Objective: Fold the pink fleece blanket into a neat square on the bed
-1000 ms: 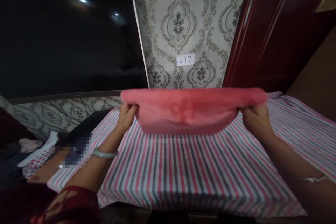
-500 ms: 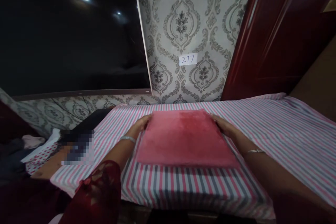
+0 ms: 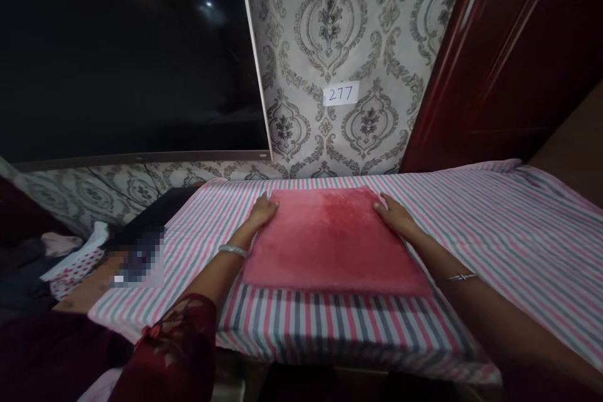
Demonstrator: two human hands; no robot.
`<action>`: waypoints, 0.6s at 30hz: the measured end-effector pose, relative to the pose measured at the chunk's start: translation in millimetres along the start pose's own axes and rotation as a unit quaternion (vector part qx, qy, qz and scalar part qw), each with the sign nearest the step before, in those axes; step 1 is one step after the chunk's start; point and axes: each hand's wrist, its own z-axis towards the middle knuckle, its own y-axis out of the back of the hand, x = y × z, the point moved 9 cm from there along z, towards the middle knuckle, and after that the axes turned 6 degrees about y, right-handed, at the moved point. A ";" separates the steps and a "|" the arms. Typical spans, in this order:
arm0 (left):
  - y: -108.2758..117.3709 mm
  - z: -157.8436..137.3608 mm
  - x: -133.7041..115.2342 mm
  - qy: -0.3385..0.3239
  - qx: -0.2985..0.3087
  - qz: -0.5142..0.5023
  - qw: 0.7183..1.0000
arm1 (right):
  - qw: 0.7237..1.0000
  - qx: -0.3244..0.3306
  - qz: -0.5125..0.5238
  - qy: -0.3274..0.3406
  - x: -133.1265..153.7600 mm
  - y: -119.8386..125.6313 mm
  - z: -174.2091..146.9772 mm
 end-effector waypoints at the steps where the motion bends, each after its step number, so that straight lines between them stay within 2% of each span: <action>1: -3.2 -1.6 -13.8 -0.023 -0.001 0.020 1.000 | 0.999 0.006 -0.031 0.019 14.5 -2.4 3.2; 3: -16.8 -5.8 -43.3 -0.068 0.009 0.053 0.996 | 0.989 0.037 -0.129 0.059 48.5 -14.5 8.1; 5: -37.3 -11.4 -68.6 -0.106 0.025 0.117 0.987 | 0.964 0.078 -0.238 0.088 78.3 -32.4 9.1; 7: -59.5 -17.2 -81.7 -0.133 0.034 0.214 0.967 | 0.944 0.107 -0.298 0.096 95.3 -48.9 6.3; 9: -77.9 -20.7 -79.7 -0.140 0.038 0.298 0.943 | 0.935 0.120 -0.319 0.097 98.7 -62.2 1.5; 11: -88.8 -21.3 -69.6 -0.137 0.037 0.334 0.932 | 0.930 0.116 -0.332 0.105 93.1 -71.4 -2.6; 14: -95.9 -19.7 -56.6 -0.143 0.028 0.345 0.927 | 0.927 0.086 -0.342 0.129 80.9 -78.8 -4.6; 18: -98.6 -19.1 -53.3 -0.157 0.015 0.342 0.927 | 0.926 0.069 -0.342 0.147 70.7 -85.3 -2.8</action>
